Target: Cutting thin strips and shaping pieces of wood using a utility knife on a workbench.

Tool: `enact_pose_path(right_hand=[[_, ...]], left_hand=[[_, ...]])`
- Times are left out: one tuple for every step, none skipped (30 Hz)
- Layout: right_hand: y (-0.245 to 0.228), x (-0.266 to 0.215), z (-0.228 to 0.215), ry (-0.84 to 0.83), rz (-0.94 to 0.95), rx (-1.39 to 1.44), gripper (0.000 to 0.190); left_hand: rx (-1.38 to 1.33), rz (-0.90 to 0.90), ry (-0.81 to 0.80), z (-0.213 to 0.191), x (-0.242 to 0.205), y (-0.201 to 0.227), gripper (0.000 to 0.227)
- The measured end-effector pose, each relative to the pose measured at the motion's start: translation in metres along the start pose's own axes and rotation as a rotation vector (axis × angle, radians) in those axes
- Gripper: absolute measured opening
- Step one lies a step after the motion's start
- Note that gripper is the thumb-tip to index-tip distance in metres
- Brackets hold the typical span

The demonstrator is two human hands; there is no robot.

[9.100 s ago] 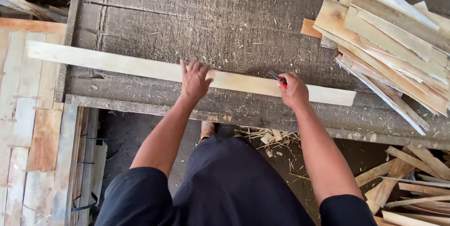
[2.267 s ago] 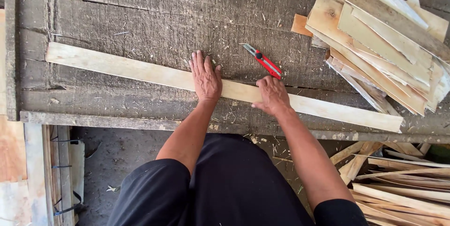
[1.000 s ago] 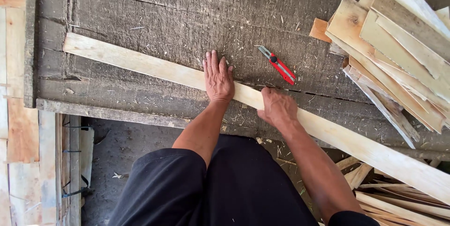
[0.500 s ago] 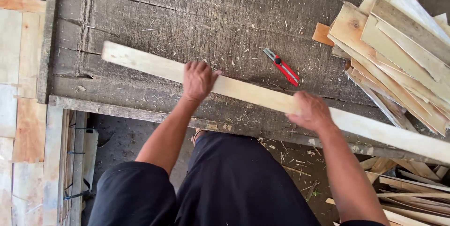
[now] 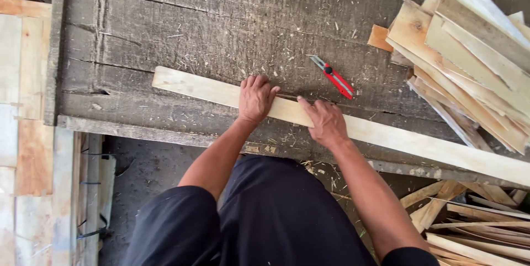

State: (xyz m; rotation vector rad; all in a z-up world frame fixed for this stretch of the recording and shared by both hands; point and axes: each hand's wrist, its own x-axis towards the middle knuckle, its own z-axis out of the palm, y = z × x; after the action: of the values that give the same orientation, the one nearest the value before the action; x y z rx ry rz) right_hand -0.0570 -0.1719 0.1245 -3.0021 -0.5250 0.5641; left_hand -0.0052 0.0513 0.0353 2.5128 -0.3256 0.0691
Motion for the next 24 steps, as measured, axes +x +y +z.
enact_pose_path(right_hand=[[-0.004, -0.003, -0.006, 0.003, -0.001, 0.011, 0.098], [-0.007, -0.005, -0.012, -0.048, 0.009, -0.008, 0.096], [-0.009, -0.005, -0.02, -0.095, 0.018, -0.029, 0.095], [-0.012, -0.001, -0.022, -0.087, 0.016, -0.021, 0.095], [-0.014, -0.001, -0.024, -0.14, 0.036, -0.043, 0.096], [-0.017, 0.0, -0.025, -0.193, 0.056, -0.066, 0.097], [-0.02, 0.001, -0.032, -0.202, 0.049, -0.061, 0.097], [-0.024, 0.002, -0.038, -0.243, 0.078, -0.057, 0.094], [-0.028, 0.003, -0.045, -0.279, 0.11, -0.053, 0.091], [-0.031, 0.003, -0.043, -0.283, 0.107, -0.048, 0.091], [-0.032, 0.005, -0.044, -0.32, 0.124, -0.067, 0.093], [-0.033, 0.006, -0.046, -0.356, 0.141, -0.086, 0.094], [-0.035, 0.007, -0.05, -0.348, 0.142, -0.088, 0.094], [-0.037, 0.007, -0.055, -0.337, 0.131, -0.083, 0.089], [-0.04, 0.005, -0.059, -0.334, 0.117, -0.079, 0.084], [-0.038, 0.005, -0.059, -0.333, 0.115, -0.081, 0.084], [-0.037, 0.007, -0.058, -0.365, 0.13, -0.078, 0.083], [-0.035, 0.009, -0.057, -0.398, 0.146, -0.076, 0.082], [-0.03, 0.01, -0.055, -0.392, 0.144, -0.079, 0.082], [-0.025, 0.013, -0.053, -0.385, 0.14, -0.094, 0.09], [-0.022, 0.011, -0.049, -0.387, 0.137, -0.106, 0.099], [-0.02, 0.011, -0.048, -0.388, 0.137, -0.106, 0.099], [-0.017, 0.01, -0.047, -0.397, 0.153, -0.073, 0.1], [-0.014, 0.009, -0.047, -0.406, 0.169, -0.041, 0.102]], left_hand=[[0.01, 0.002, -0.005, 0.001, -0.004, -0.001, 0.04], [-0.01, 0.002, 0.077, 0.002, -0.008, -0.002, 0.034], [-0.029, 0.005, 0.164, 0.003, -0.008, -0.004, 0.029], [-0.019, 0.011, 0.164, 0.005, -0.004, -0.009, 0.029], [-0.035, -0.009, 0.16, 0.009, -0.003, -0.011, 0.029], [-0.05, -0.028, 0.157, 0.013, -0.003, -0.013, 0.029], [-0.046, -0.038, 0.15, 0.013, -0.003, -0.013, 0.029], [-0.07, -0.042, 0.145, 0.013, -0.004, -0.013, 0.032], [-0.093, -0.04, 0.143, 0.013, -0.003, -0.013, 0.036], [-0.089, -0.044, 0.138, 0.014, -0.007, -0.015, 0.036], [-0.113, -0.034, 0.154, 0.016, -0.006, -0.017, 0.038], [-0.138, -0.023, 0.171, 0.016, -0.006, -0.018, 0.039], [-0.136, -0.017, 0.177, 0.017, -0.003, -0.02, 0.039], [-0.155, -0.01, 0.178, 0.018, 0.0, -0.021, 0.039], [-0.176, -0.011, 0.175, 0.019, -0.002, -0.021, 0.039], [-0.176, -0.012, 0.178, 0.02, -0.003, -0.021, 0.039], [-0.174, -0.014, 0.168, 0.022, -0.004, -0.022, 0.038], [-0.173, -0.016, 0.159, 0.024, -0.004, -0.022, 0.037], [-0.171, -0.013, 0.166, 0.022, -0.001, -0.023, 0.037], [-0.16, -0.005, 0.145, 0.02, 0.002, -0.024, 0.034], [-0.151, 0.001, 0.117, 0.018, 0.0, -0.024, 0.031], [-0.151, 0.0, 0.116, 0.005, 0.001, -0.022, 0.031], [-0.118, 0.046, 0.039, -0.007, 0.003, -0.018, 0.034], [-0.084, 0.091, -0.038, -0.019, 0.005, -0.014, 0.037]])
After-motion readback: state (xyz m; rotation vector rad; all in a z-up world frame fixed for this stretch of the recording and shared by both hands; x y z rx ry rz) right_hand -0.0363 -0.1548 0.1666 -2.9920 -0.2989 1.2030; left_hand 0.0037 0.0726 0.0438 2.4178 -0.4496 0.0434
